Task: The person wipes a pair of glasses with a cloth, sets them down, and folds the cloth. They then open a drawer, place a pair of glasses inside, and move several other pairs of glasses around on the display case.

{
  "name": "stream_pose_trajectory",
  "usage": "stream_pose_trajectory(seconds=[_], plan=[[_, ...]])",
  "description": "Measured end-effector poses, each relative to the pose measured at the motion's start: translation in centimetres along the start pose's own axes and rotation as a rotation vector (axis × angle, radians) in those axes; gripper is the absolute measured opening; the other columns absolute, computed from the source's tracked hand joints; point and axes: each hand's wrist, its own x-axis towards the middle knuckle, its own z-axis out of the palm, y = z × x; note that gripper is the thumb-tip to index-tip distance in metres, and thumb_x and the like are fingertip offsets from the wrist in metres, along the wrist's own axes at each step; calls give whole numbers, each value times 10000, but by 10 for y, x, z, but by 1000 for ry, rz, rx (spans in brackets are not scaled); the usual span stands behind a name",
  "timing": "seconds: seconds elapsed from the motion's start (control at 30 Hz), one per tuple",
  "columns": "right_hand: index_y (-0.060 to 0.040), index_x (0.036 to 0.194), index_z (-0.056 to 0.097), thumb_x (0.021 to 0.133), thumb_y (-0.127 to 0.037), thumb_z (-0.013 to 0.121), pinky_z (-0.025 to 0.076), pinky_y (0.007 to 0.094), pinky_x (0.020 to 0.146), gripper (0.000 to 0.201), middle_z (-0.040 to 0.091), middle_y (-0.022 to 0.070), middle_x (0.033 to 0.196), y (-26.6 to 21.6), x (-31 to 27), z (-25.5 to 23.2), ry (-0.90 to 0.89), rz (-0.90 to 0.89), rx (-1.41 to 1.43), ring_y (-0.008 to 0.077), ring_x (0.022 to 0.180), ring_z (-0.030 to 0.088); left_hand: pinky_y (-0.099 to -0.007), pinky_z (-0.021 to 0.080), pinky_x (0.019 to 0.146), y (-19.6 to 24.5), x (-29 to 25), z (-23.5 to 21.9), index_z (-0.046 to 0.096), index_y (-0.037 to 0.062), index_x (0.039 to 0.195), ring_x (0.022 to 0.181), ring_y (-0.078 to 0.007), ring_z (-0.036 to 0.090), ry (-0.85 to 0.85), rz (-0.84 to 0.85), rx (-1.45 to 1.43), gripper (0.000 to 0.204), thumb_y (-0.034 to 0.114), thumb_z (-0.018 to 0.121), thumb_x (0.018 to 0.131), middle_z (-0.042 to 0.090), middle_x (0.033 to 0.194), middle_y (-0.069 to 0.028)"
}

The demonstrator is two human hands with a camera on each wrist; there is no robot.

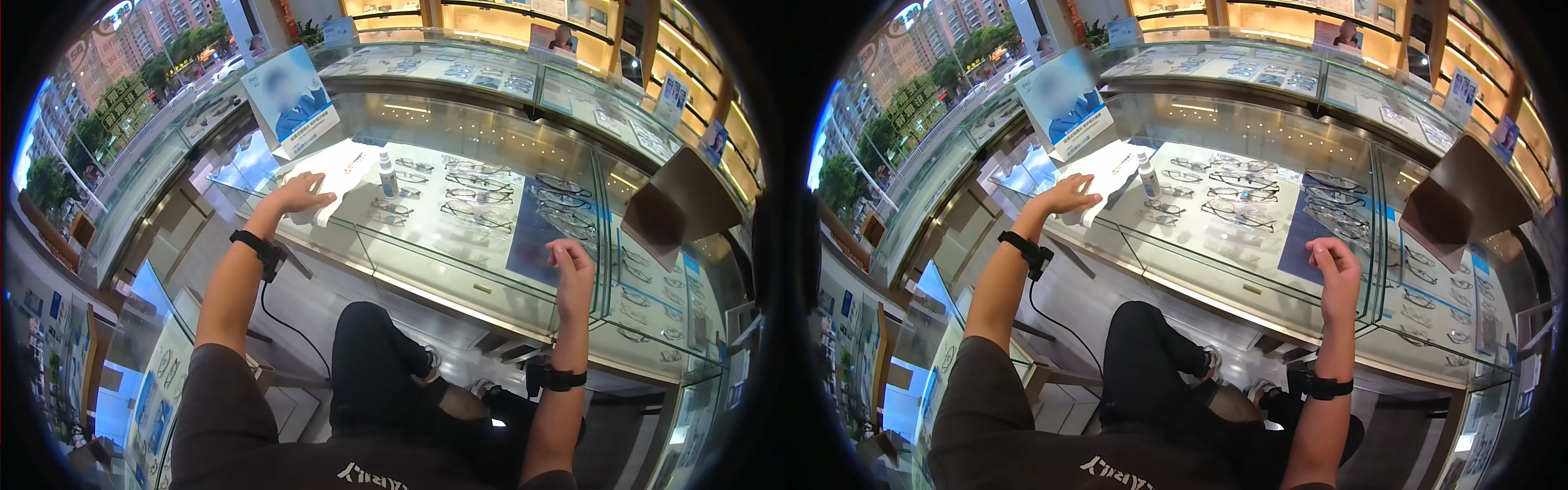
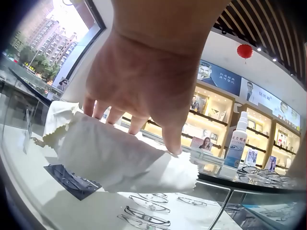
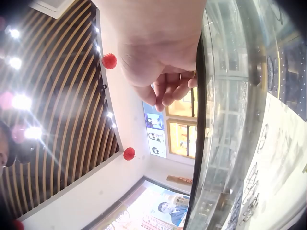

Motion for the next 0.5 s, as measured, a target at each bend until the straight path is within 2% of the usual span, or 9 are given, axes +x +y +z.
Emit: stream_pose_trajectory(seconds=[0.1,0.17,0.2,0.23,0.3,0.33,0.37,0.43,0.5], plan=[[-7,958,707,977,-165,667,388,232,724,164,602,-8,819,-1,0,1,0,-13,-2,75,778,522,-450,349,1178,18,-21,4,505,90,1494,1429,-415,416,66,-40,98,794,610,655,913,429,1540,-278],[-6,958,706,978,-163,665,389,232,725,164,605,-7,823,-1,-1,1,-6,-7,-10,75,779,522,-456,411,1119,23,-35,-1,591,75,1367,1341,-391,495,246,23,24,642,518,694,914,494,1453,-261],[-4,959,706,979,-162,663,390,232,726,164,607,-6,826,-1,0,0,-4,-9,-16,75,781,522,-415,507,919,21,-39,4,663,49,1129,1034,-301,639,458,8,-43,430,385,748,875,654,1152,-160],[-4,959,706,979,-162,663,390,232,726,164,607,-6,826,-2,0,0,-10,-4,-14,75,781,522,-415,507,919,14,-41,10,663,49,1129,1034,-301,639,455,1,-41,430,385,748,875,654,1152,-160],[-2,958,706,980,-161,661,390,232,729,167,615,-4,838,-2,0,1,-7,-18,4,77,786,525,-338,493,757,-4,-45,26,632,27,962,799,-192,597,601,-103,-562,286,275,747,877,622,872,-58],[-1,959,707,981,-160,660,392,232,733,167,621,-2,847,0,0,0,-6,-19,12,80,791,527,-284,456,709,-10,-48,45,614,20,885,709,-133,529,740,-120,-754,239,222,740,867,549,744,13],[-1,959,707,981,-160,660,392,232,733,167,621,-2,847,1,0,-1,-7,-15,19,80,791,527,-251,401,620,-18,-54,61,609,62,994,689,-70,472,784,-207,-826,196,164,731,880,549,809,24],[-1,961,707,981,-163,661,395,234,737,169,626,-1,851,1,0,-1,-5,-23,3,82,792,530,-248,425,649,-35,-51,92,564,55,1194,711,-92,509,925,-491,-905,382,173,737,874,598,940,-7],[-2,961,708,981,-166,661,397,237,738,172,629,-2,853,2,0,-1,-12,-18,0,82,794,532,-253,441,662,-44,-50,100,519,50,1271,730,-106,536,917,-486,-983,465,181,731,879,607,1001,-23]])
